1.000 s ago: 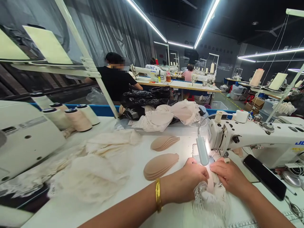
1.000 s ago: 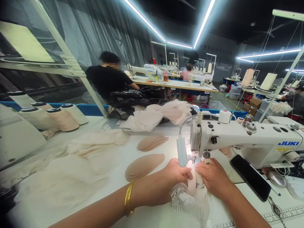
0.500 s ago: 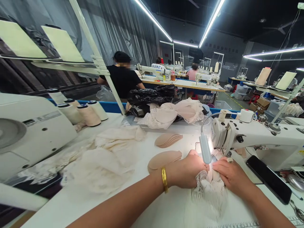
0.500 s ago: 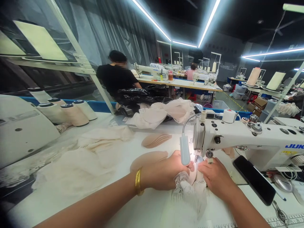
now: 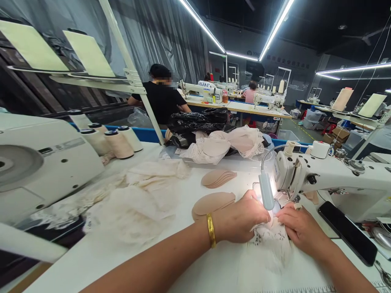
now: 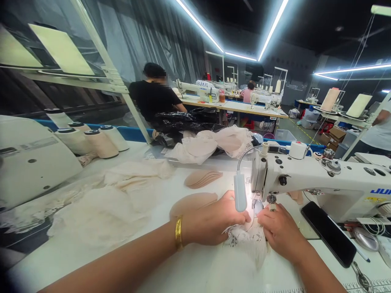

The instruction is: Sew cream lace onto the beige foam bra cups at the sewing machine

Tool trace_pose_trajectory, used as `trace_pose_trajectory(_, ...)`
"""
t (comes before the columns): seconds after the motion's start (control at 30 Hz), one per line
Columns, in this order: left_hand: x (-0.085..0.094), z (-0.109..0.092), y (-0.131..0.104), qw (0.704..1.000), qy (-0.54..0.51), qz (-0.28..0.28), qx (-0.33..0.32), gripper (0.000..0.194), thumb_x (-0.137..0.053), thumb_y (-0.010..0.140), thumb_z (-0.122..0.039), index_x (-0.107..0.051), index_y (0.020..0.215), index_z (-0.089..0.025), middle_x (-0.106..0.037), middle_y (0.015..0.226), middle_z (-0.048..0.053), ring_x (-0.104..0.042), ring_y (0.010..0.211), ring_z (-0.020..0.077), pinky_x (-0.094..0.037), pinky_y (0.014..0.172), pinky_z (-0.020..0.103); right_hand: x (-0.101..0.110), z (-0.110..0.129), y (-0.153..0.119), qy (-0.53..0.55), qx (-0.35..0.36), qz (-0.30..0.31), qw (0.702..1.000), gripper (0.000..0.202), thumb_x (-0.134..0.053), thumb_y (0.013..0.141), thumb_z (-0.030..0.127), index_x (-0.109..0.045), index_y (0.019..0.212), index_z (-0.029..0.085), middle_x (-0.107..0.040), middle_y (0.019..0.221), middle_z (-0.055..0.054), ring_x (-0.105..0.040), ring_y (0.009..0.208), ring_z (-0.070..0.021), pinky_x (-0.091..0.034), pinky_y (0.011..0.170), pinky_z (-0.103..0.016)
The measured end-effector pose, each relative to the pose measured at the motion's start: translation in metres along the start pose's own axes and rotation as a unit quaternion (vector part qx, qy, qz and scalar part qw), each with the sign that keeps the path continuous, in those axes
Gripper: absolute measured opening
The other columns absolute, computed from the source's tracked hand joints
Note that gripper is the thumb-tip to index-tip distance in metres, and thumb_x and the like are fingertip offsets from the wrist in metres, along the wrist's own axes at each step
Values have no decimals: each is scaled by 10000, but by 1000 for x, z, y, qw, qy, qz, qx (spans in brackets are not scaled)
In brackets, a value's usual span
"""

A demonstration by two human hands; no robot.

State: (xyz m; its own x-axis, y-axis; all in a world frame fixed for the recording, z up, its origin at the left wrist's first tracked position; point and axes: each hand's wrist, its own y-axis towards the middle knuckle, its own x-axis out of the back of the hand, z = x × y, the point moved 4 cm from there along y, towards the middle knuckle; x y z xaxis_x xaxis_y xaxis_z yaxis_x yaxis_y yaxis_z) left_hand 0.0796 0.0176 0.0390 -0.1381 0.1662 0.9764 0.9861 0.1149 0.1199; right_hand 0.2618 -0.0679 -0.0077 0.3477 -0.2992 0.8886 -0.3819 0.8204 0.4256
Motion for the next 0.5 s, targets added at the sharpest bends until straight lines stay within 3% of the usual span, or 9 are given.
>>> trace_pose_trajectory(0.17, -2, 9, 3, 1000, 7, -9, 9, 387, -630, 659, -53, -683, 984, -256, -668, 733, -4, -609, 786, 251, -348, 937, 425, -3, -8, -5, -16, -30, -7, 999, 404, -426, 863, 7, -658, 1071, 265, -722, 927, -33, -634, 818, -225, -494, 741, -356)
trace_pose_trajectory(0.33, -1, 15, 12, 999, -2, -35, -4, 212, -565, 707, -67, -649, 818, -226, -681, 733, 0, -573, 714, 205, -338, 948, 443, 3, -12, -5, -28, -67, -65, 995, 355, -421, 953, 82, -646, 1176, 242, -729, 939, -62, -639, 874, -264, -536, 779, -413)
trace_pose_trajectory(0.5, 0, 17, 14, 999, 4, -54, 4, 193, -548, 698, -69, -642, 751, -228, -667, 681, 2, -538, 696, 207, -341, 930, 439, 14, -11, 2, -2, -94, -95, 991, 335, -409, 956, 91, -664, 1121, 234, -732, 1049, -84, -673, 984, -272, -580, 803, -406)
